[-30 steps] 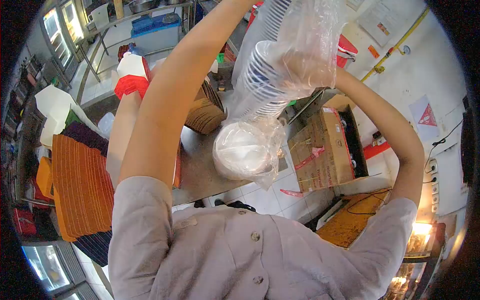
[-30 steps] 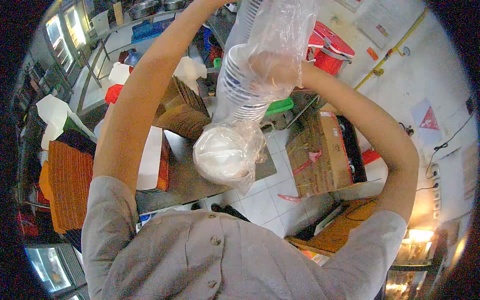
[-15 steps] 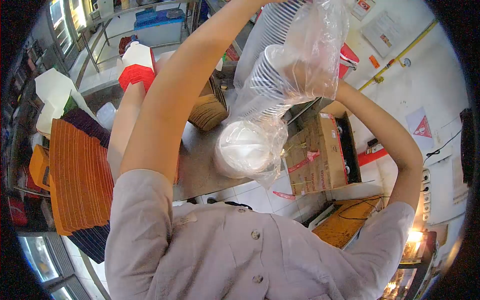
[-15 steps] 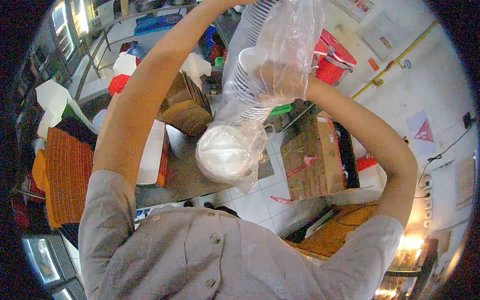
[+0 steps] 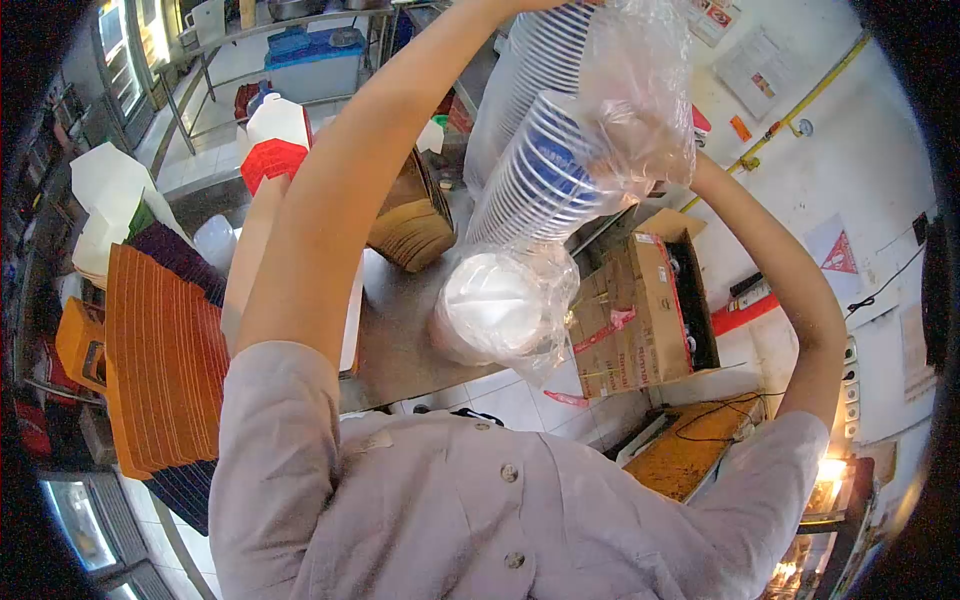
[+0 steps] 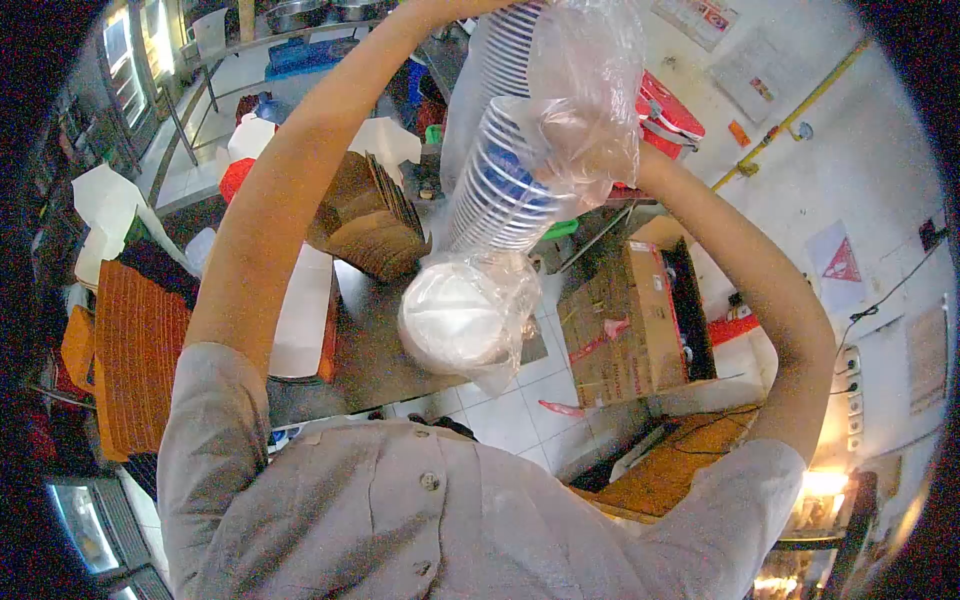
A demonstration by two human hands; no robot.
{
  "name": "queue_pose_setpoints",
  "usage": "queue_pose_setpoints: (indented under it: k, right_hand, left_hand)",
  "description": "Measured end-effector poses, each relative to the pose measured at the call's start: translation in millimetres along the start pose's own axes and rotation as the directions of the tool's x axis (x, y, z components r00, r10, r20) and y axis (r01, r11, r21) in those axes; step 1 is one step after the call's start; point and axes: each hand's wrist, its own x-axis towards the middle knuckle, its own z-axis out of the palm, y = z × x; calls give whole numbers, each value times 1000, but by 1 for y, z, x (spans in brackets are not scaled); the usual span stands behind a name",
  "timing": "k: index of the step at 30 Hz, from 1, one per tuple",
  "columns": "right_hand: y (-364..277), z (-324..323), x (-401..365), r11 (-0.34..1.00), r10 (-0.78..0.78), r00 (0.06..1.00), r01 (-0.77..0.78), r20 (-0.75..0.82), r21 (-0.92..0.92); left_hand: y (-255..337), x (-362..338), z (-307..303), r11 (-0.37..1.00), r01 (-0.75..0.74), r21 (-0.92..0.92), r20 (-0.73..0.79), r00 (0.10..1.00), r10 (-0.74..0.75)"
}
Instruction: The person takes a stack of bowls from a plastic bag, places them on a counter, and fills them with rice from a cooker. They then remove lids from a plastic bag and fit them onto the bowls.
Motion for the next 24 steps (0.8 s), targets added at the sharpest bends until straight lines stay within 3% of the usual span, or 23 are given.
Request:
queue_pose_setpoints:
  k: [4,7,10,13,16,19,22,24]
  right_hand:
    - [-61,-80,42,958,269,926,-286,265,29]
    - [-66,-82,47,939,301,895,-339,328,64]
    - [-75,-98,57,880,281,901,-379,330,287]
    - [-64,-114,63,957,228,900,-277,371,84]
    - [-64,-165,70,852,437,765,-521,472,56]
    - [-27,-181,66,760,409,830,-540,380,362]
    - [-26,-198,64,573,397,859,-507,323,644]
    - [-38,-201,67,586,448,876,-440,181,681]
  left_hand:
    - [-5,-3,3,997,-77,-25,-65,995,75]
    - [-1,-5,6,979,-177,97,-163,968,191]
    - [-2,-9,6,983,-178,43,-166,969,183]
    - [4,-10,-4,993,-46,-112,-84,996,37]
    - [-6,-8,-4,987,-149,-53,-142,980,140]
    - [-17,-5,-2,983,-183,-22,-181,968,176]
    - [-11,2,-8,990,-138,-38,-116,984,132]
    - [1,11,-15,992,-124,-30,-4,992,124]
